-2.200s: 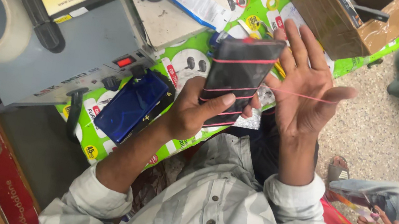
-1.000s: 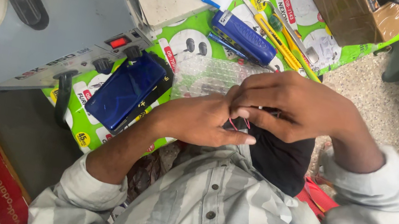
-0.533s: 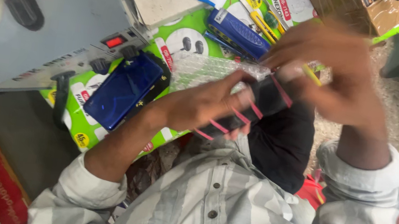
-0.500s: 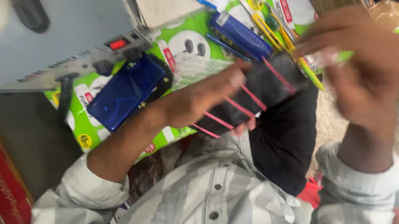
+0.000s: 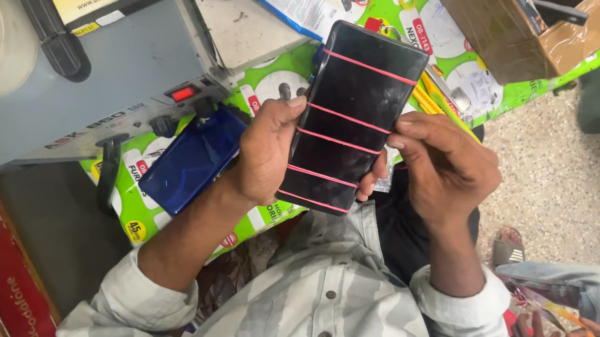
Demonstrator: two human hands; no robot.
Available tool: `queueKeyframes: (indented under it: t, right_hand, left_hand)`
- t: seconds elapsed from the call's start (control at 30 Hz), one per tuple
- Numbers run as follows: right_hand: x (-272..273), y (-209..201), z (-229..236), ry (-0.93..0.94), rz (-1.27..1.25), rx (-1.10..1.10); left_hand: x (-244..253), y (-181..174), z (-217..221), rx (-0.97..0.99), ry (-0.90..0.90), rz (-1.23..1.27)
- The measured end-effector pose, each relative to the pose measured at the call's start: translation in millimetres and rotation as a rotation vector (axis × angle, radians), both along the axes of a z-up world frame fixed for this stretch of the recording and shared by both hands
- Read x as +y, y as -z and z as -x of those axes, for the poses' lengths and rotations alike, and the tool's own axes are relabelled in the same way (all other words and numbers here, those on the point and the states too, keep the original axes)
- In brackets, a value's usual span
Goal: The person secures a smartphone by wrapping multiple pink and yellow elastic bands around its body. The person repeatedly adjusts the bands and turns the phone over to check the fit.
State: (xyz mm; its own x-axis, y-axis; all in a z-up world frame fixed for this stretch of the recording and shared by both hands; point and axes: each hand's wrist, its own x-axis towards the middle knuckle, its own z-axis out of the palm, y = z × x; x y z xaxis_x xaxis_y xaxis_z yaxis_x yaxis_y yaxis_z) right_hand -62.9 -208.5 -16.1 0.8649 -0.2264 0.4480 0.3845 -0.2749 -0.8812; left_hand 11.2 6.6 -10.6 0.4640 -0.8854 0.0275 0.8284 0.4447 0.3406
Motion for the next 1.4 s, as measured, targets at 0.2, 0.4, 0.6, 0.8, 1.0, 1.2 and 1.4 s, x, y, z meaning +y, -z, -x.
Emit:
queueKeyframes:
  t: [0.2, 0.4, 0.6, 0.8, 1.0, 1.2, 1.4]
  right_hand:
    - [11, 10, 0, 0.173, 0.241, -0.137]
    - [-10, 11, -19, 0.244, -0.077, -0.103]
    - [-53, -2, -56, 0.253, 0.33, 0.074]
    - [-28, 10, -117, 0.05, 0.819, -0.011]
    - [-18, 32, -162, 0.047, 0.956, -0.041]
    - [-32, 30, -137, 0.133, 0.675, 0.117]
    - [-29, -7, -65, -0.136, -0.082, 0.29]
  left_hand:
    - [-3, 5, 1, 0.0, -0.009, -0.002]
    - [4, 3, -4, -0.089, -0.172, 0.009]
    - [12, -7, -16, -0.196, -0.485, -0.076]
    - [13, -9, -15, -0.09, -0.489, -0.067]
    - [12, -13, -15, -0.212, -0.545, -0.106]
    - [11, -17, -15, -0.263, -0.592, -0.147]
    - [8, -4, -15, -0.435, -0.457, -0.201]
